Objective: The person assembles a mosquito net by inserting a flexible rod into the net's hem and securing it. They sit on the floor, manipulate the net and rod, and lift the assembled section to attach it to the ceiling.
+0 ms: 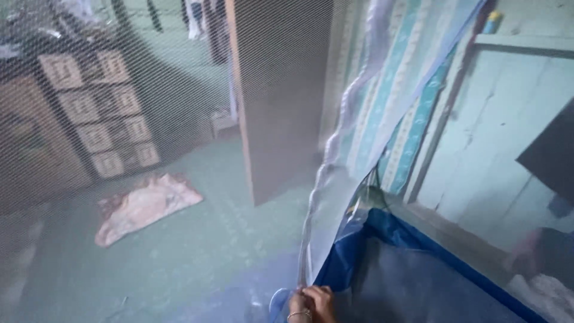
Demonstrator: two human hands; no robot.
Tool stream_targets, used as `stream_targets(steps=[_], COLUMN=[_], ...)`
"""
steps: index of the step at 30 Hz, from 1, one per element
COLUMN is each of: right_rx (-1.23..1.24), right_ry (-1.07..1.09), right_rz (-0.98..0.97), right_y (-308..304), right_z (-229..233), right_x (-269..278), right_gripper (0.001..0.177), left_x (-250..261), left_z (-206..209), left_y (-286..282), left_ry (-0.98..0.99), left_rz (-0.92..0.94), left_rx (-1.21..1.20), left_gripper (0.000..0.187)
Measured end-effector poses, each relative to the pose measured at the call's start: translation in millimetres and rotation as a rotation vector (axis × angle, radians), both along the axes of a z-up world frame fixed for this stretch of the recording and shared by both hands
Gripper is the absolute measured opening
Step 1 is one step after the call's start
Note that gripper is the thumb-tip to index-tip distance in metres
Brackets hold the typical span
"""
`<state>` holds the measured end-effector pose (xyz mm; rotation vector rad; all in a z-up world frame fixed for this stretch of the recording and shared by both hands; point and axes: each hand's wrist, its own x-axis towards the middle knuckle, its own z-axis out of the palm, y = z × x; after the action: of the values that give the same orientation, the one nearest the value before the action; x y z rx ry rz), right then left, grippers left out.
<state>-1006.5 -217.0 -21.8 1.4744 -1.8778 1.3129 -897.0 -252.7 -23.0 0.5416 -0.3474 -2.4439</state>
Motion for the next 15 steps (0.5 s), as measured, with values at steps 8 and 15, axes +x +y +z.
stream_targets(steps=[8,15], right_rx=[0.013,-0.085], right_ry=[-0.007,-0.126], right_rz=[-0.029,0.002], right_y=[0,-6], right_z=[85,161], right_x=[10,24], right_gripper=[0.012,0.007], left_x=[-91,-56], left_z=[-46,-20], left_y=[-66,-67], left_ry=[-0.124,-0.117], left_rz=[0.227,0.001], left_rx=[0.282,0.17], left_gripper=[0.027,0.034])
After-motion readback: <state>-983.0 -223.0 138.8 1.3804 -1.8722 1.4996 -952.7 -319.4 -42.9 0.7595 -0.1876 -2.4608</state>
